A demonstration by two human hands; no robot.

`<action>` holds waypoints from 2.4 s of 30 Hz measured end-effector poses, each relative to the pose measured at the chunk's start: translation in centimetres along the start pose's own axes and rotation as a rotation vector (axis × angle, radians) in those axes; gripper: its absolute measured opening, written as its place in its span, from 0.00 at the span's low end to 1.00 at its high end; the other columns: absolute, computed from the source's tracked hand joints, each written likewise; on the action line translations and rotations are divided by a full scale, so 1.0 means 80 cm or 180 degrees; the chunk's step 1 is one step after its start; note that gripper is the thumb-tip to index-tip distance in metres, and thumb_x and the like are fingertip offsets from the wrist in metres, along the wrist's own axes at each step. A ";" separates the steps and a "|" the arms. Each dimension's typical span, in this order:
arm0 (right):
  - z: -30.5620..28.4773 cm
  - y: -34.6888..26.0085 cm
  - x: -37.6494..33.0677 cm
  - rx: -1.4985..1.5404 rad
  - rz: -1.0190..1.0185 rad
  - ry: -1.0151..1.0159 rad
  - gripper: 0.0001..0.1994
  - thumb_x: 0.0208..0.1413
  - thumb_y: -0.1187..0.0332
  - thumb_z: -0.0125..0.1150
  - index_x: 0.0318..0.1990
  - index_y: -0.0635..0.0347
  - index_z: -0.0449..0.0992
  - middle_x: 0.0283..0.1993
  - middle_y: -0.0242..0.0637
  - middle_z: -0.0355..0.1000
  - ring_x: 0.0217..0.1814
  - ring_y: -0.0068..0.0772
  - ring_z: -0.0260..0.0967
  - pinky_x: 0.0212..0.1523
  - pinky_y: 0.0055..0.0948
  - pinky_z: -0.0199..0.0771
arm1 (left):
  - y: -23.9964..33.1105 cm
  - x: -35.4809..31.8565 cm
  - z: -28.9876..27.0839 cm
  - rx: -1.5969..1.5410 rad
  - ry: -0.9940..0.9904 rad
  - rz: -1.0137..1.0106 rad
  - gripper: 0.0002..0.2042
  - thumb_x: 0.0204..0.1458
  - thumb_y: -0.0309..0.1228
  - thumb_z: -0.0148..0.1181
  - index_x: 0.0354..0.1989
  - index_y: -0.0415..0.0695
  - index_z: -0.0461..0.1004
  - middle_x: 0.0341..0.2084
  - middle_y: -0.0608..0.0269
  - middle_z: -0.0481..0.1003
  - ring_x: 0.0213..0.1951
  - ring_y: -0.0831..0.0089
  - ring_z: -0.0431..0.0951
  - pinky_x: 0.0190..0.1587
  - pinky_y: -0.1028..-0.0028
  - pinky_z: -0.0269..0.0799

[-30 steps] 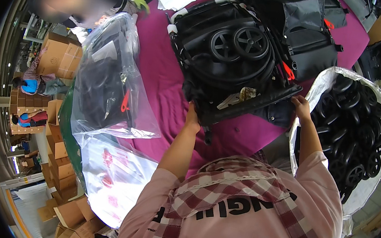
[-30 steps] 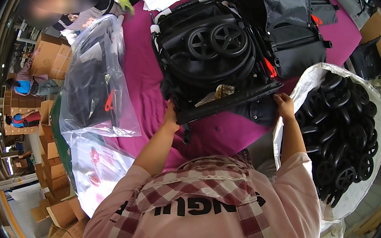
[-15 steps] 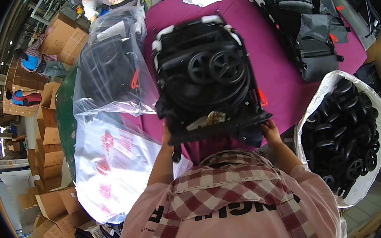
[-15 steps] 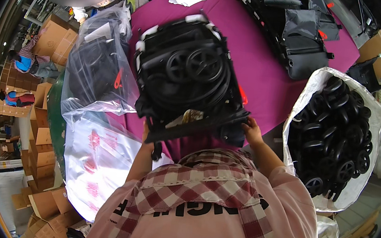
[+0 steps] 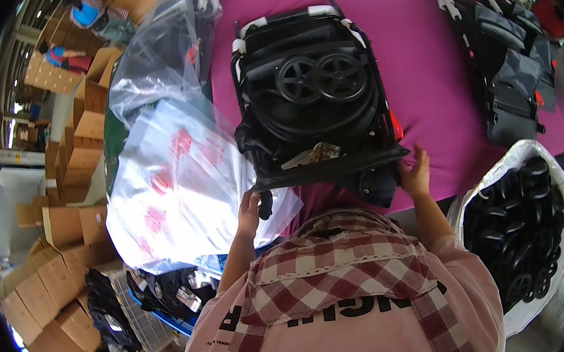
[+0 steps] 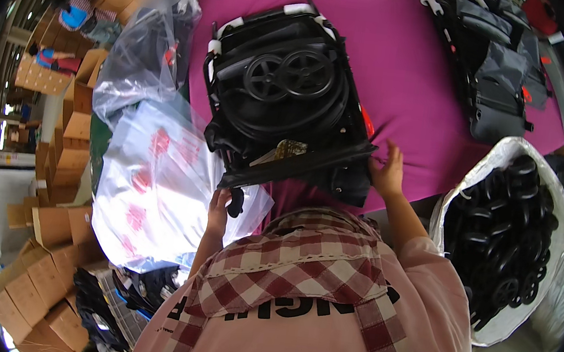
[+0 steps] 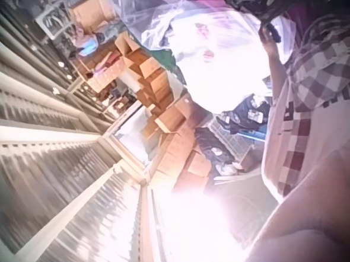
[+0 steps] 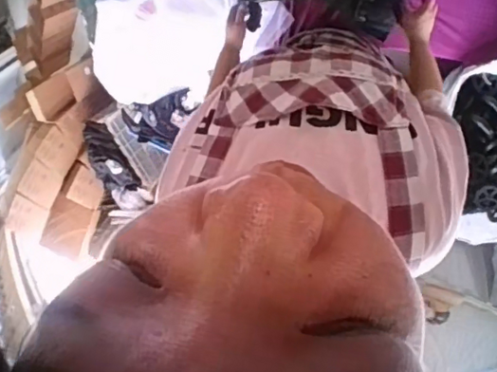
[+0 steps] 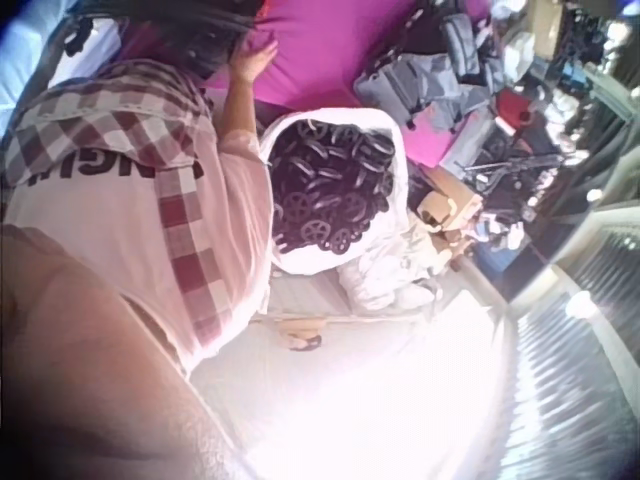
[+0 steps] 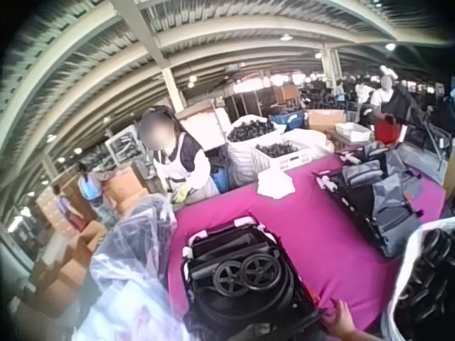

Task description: The person assembles baby strollers by attaching wheels to the frames and placing them into plastic bags. They handle stroller frames, wheels, and plastic bags, arranging components on a pink-covered table in a warehouse setting.

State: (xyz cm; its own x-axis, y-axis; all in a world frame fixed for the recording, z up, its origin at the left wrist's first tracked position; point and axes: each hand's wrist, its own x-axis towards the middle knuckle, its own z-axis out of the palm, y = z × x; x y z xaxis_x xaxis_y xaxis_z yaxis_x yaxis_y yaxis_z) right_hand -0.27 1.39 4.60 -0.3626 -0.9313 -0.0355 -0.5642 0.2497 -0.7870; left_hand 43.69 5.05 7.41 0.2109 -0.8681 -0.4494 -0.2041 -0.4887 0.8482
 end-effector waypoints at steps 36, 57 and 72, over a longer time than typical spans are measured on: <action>0.047 -0.216 -0.145 0.0014 -0.2460 -0.1867 0.06 0.48 0.73 0.60 0.35 0.60 0.77 0.31 0.42 0.74 0.33 0.43 0.72 0.33 0.36 0.73 | -0.103 0.097 -0.153 0.1984 0.2462 -0.0006 0.19 0.47 0.40 0.61 0.49 0.53 0.72 0.54 0.65 0.67 0.62 0.59 0.58 0.63 0.49 0.43; 0.215 -0.257 -0.156 0.1996 -0.1000 -0.5310 0.23 0.62 0.55 0.51 0.57 0.61 0.65 0.52 0.40 0.70 0.53 0.31 0.67 0.46 0.31 0.70 | 0.102 -0.211 -0.059 0.1793 0.1663 0.1364 0.07 0.50 0.20 0.58 0.37 0.38 0.79 0.43 0.49 0.76 0.35 0.61 0.80 0.37 0.71 0.75; 0.358 -0.279 -0.203 0.0515 -0.0232 -0.3944 0.07 0.53 0.68 0.61 0.34 0.62 0.78 0.29 0.33 0.76 0.28 0.21 0.69 0.29 0.21 0.65 | -0.040 -0.285 -0.139 0.0544 -0.0810 0.1138 0.13 0.57 0.35 0.54 0.37 0.35 0.77 0.41 0.47 0.76 0.42 0.53 0.75 0.45 0.65 0.70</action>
State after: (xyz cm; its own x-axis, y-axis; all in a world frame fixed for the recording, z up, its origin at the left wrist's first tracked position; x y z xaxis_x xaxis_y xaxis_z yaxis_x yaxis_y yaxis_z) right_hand 39.42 3.36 5.10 0.6562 -0.5866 -0.4746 -0.4242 0.2333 -0.8750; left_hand 50.15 27.38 18.10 -0.1381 -0.9679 -0.2099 -0.3801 -0.1440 0.9137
